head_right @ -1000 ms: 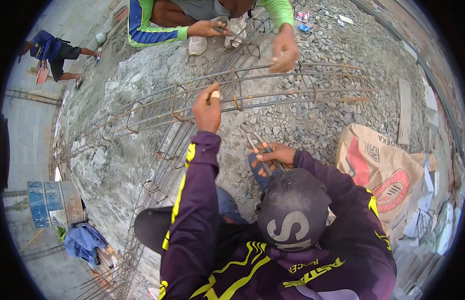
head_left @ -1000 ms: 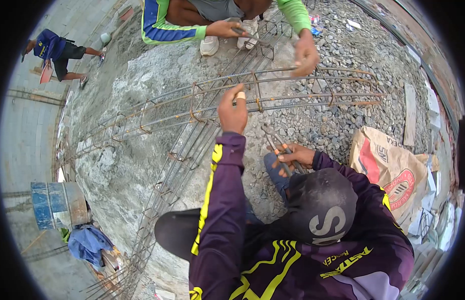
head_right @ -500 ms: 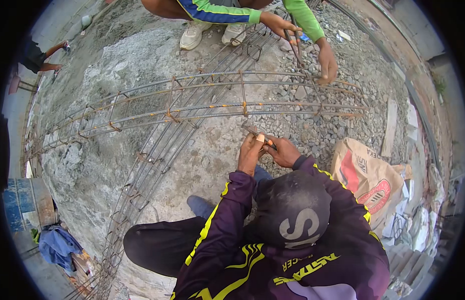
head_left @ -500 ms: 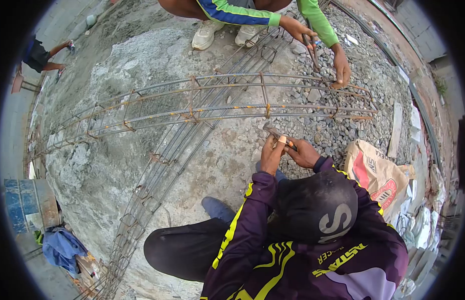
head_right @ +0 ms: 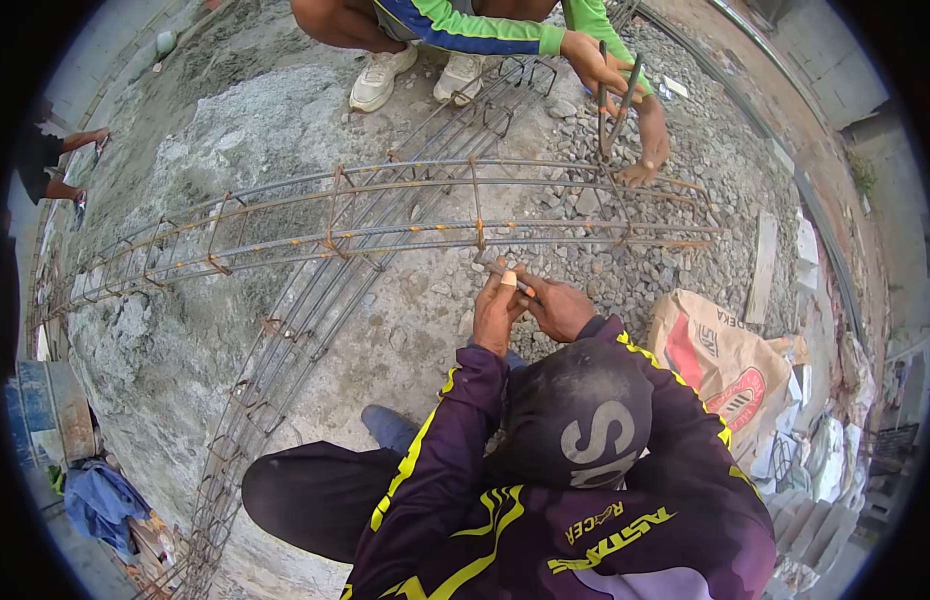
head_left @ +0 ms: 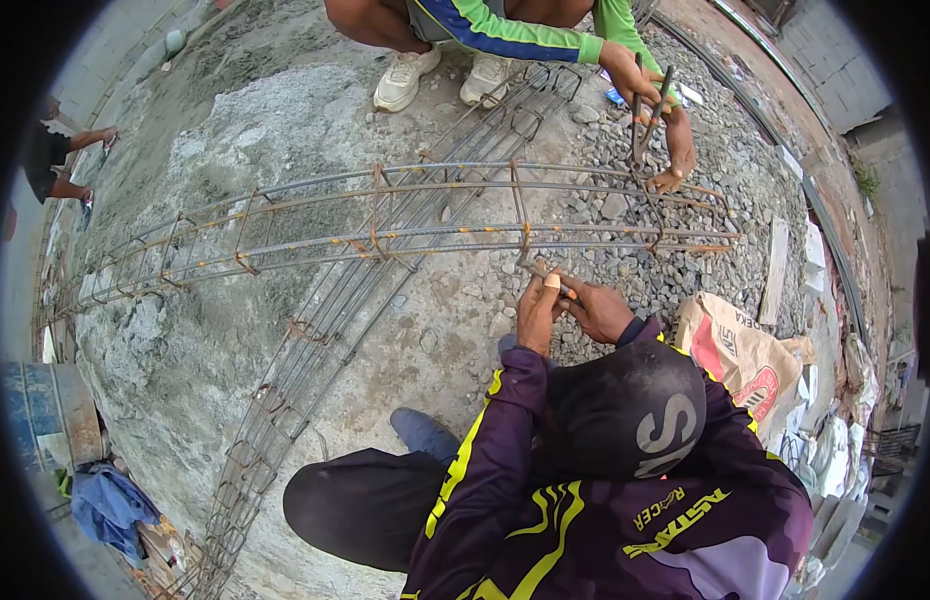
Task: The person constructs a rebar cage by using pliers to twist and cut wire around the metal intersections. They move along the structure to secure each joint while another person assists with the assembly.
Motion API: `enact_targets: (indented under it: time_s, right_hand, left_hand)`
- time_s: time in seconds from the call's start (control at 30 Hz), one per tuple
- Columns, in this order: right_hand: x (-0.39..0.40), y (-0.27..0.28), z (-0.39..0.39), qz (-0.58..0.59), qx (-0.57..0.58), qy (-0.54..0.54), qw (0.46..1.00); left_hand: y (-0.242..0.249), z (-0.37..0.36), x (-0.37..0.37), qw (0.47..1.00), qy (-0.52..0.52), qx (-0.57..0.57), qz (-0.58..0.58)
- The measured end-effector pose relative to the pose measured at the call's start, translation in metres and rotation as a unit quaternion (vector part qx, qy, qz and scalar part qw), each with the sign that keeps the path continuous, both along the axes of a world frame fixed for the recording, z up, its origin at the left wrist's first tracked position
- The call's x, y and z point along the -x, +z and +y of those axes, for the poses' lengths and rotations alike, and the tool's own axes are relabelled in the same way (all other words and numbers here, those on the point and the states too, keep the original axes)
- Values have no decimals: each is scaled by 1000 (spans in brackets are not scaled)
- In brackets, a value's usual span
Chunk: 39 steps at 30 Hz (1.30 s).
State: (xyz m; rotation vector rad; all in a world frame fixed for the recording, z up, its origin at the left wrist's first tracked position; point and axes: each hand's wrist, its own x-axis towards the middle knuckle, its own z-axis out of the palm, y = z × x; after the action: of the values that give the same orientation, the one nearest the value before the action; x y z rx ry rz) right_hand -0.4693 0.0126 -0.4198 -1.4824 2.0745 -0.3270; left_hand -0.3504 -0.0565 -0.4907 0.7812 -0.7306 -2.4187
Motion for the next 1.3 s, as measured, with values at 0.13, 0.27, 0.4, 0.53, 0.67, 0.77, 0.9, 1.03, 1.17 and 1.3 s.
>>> enact_targets:
  time_s: [0.13,0.27,0.4,0.53,0.67,0.77,0.9,1.03,1.17,1.3]
  right_hand:
    - [-5,-4,1,77,15,31,996]
    - [-1,-20,17,51,120,24,991]
    - [2,7,33,-37,45,-36,998]
    - [2,-15,37,-50,-28,-79,995]
    - [-10,-11,30,-55,-57,-124,989]
    - [18,3,24,-72,-106,-61,990]
    - [54,68,-21,45,-226,90,969]
    - [30,147,-119,271,-355,284,848]
    - [-2,139,-114,368,-247,374,815]
    - [37,72,-50,-221,-385,47,895]
  left_hand:
    - [-1,-8,-3,1000,-13,3,-10]
    - [-1,-8,3,1000,7,22,-20]
    - [1,-8,4,1000,11,17,-13]
    - [-1,-10,2,1000,4,14,-20]
    - [6,-9,-5,1000,8,4,-29]
    - [16,-6,1,999,22,-34,-7]
    - [39,-2,15,989,44,-111,88]
    - [63,2,20,971,51,-119,201]
    - [57,-3,0,968,9,-116,222]
    - [27,-6,-37,988,-137,6,66]
